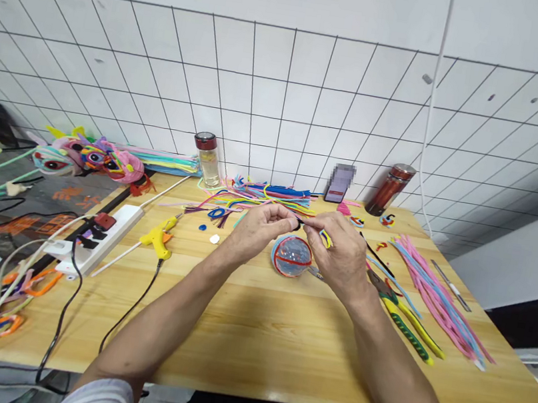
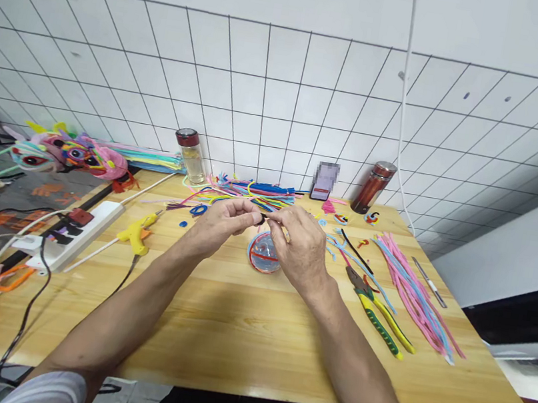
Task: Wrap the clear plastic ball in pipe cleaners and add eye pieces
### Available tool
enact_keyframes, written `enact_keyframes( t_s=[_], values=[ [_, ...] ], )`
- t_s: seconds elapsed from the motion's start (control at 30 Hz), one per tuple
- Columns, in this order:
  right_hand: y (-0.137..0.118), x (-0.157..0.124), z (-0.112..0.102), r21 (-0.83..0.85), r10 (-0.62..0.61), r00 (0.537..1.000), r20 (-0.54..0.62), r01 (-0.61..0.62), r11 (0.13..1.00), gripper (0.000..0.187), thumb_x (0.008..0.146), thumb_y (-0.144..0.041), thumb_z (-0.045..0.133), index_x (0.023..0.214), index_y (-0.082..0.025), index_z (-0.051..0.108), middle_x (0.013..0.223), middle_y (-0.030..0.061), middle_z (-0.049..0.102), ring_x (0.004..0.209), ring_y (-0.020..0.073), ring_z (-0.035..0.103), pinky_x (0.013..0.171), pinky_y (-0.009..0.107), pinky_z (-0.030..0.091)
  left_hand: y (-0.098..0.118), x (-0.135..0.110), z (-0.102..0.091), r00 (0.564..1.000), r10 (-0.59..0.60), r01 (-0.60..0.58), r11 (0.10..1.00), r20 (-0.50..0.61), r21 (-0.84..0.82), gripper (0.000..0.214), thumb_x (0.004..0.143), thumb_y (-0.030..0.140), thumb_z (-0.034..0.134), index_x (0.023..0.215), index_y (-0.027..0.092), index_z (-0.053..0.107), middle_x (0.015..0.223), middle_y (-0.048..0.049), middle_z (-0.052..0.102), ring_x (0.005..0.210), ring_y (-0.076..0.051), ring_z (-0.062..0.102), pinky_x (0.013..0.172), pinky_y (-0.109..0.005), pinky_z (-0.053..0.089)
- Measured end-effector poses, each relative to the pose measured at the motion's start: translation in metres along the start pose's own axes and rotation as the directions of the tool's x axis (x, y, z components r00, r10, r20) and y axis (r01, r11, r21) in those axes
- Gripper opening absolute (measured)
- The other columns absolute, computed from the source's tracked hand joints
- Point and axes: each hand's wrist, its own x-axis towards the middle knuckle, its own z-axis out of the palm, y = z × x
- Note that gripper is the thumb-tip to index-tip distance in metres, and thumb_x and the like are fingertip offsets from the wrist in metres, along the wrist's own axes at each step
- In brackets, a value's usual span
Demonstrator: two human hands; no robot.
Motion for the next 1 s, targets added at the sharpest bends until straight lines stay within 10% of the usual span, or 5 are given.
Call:
enact_keyframes(
  t_s=[1.0],
  values=[
    [-0.025, -0.013, 0.03, 0.112, 0.069, 0.983, -0.17, -0.05, 0.992, 0.035, 0.099, -0.015, 0.061, 0.13, -0.027, 0.073, 0.11, 0.0104, 0.078, 0.1, 0.0234, 0.076, 0.086, 0.041, 0.065, -0.028, -0.007, 0.042, 0.932, -0.05, -0.131, 0.876, -0.358, -0.463, 0.037, 0.076, 0.046, 0.084, 0.09, 0.019, 0.062, 0.063, 0.007, 0.051, 0.056, -0.006, 0.043, 0.056, -0.021, 0.038]
  ],
)
